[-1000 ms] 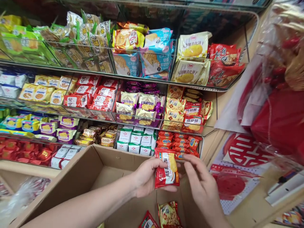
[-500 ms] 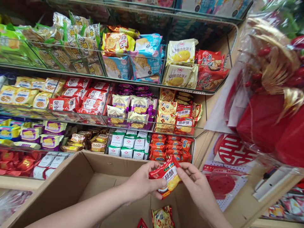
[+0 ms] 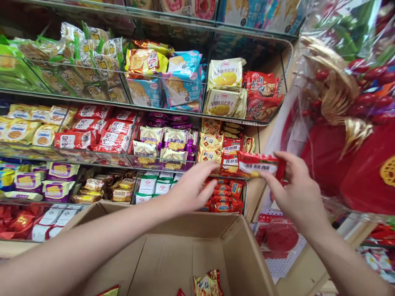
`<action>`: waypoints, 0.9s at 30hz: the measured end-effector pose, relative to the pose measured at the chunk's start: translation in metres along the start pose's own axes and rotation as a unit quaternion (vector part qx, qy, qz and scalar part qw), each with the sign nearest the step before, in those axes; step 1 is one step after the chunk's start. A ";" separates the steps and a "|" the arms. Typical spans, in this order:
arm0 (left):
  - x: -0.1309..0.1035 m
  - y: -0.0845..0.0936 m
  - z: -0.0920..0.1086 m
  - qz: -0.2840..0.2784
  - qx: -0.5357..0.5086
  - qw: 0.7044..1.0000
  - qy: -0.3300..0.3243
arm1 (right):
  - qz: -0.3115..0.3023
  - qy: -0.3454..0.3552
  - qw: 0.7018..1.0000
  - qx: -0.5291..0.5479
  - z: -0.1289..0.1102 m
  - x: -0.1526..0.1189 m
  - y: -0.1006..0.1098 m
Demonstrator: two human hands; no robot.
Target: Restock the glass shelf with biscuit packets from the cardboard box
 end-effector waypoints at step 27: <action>0.112 -0.021 -0.068 -0.046 0.372 0.927 0.035 | -0.147 0.196 0.883 -0.401 -0.019 0.111 -0.104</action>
Point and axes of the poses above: each hand's wrist, its own x-axis towards the middle knuckle, its own y-axis out of the back of the hand, z = x × y, the point moved 9 cm from there along x, towards the middle knuckle, and after that the axes turned 14 degrees about -x, right-handed, at the moved point
